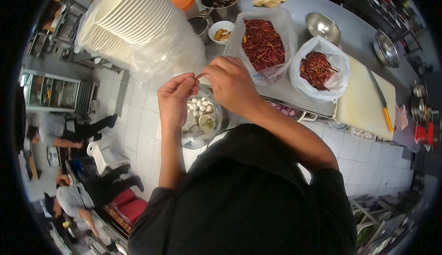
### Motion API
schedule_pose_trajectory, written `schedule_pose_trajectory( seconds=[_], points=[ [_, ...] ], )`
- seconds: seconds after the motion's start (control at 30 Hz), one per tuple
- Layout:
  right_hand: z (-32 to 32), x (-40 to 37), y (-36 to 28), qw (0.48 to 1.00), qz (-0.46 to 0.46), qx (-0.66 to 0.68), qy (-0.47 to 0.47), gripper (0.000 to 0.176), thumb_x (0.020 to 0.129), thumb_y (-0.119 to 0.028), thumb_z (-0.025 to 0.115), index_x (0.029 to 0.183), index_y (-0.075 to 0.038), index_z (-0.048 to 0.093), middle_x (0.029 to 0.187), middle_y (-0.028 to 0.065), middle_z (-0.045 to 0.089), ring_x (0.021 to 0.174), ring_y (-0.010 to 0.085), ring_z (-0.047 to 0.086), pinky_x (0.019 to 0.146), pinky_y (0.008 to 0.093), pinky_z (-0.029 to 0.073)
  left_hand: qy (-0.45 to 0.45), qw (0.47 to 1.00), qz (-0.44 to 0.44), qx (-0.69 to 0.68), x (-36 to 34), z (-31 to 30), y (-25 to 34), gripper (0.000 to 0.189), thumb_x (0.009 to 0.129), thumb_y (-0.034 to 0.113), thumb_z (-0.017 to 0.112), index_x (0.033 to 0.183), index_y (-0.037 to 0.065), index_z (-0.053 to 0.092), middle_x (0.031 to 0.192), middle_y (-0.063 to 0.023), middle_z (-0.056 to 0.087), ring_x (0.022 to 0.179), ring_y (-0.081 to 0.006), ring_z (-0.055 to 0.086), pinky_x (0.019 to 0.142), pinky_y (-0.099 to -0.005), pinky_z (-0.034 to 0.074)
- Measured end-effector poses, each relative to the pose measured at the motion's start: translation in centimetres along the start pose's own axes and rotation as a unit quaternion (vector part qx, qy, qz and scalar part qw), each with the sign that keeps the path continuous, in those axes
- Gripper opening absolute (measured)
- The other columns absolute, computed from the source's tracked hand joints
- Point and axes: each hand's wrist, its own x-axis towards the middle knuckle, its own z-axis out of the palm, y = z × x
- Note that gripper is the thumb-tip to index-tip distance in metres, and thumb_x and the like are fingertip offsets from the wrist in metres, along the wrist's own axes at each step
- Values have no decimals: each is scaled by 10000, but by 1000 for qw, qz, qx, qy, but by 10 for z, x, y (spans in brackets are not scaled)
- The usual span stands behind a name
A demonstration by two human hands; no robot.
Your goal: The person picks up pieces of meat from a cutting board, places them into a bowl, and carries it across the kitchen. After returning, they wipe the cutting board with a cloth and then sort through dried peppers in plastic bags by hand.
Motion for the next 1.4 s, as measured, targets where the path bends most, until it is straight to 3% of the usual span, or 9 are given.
schedule_pose_trajectory(
  seconds=[0.23,0.47,0.73,0.97,1.03,1.07,1.13,1.23,1.4],
  points=[
    [-39,-13,-9,987,156,11,-33,79,812,11,671,889,5,689,808,93,643,770,265,633,728,338,486,-150,937,215,233,12,30,-11,124,873,15,708,992,-16,721,895,-68,692,772,-119,645,713,-247,514],
    [-74,-33,-4,887,387,252,0,129,844,-42,693,954,20,721,841,53,712,776,107,646,727,274,512,-302,952,-39,-16,32,46,-34,119,901,15,675,990,-57,708,895,-87,697,805,-149,644,747,-273,517],
    [-91,-61,1,855,379,147,321,117,842,-7,710,953,29,722,804,22,688,713,61,597,661,213,472,-219,950,166,149,126,128,-78,261,859,58,724,1104,-31,707,956,-92,713,844,-130,652,771,-248,510],
    [-5,-87,7,909,363,69,194,142,801,29,659,929,-14,702,798,54,683,706,132,617,660,273,493,-194,950,197,149,118,85,-31,244,861,39,709,1101,-9,711,1010,-79,695,874,-113,636,773,-248,514],
    [50,-81,-5,927,370,50,32,187,821,-23,653,1003,1,689,881,148,705,793,203,679,692,346,534,-184,945,220,158,107,85,-10,243,873,39,700,1112,-6,707,1013,-73,692,879,-107,631,780,-246,510],
    [74,-84,-6,901,377,201,-74,209,796,-45,635,988,22,684,911,219,694,823,299,699,720,416,541,-191,945,219,151,98,88,-1,239,880,41,697,1114,-5,706,1016,-70,693,883,-106,630,790,-243,507],
    [112,-86,-5,923,215,66,-313,164,724,-37,620,862,34,673,865,221,678,836,375,674,721,465,520,-197,944,220,144,83,84,13,232,892,47,690,1118,-4,705,1021,-65,696,892,-103,630,810,-239,500],
    [85,-68,-20,884,210,41,-415,196,713,-45,615,879,30,689,891,260,670,862,401,669,758,493,516,-234,937,211,149,69,63,13,223,898,63,694,1108,-11,706,1040,-55,696,909,-101,626,828,-238,492],
    [-9,-92,38,951,251,-78,-159,112,695,-40,632,798,-4,658,771,209,623,764,405,626,706,478,498,-145,961,113,205,40,2,-41,197,912,68,689,1083,-27,708,990,-58,709,890,-106,630,830,-238,493]
  ],
)
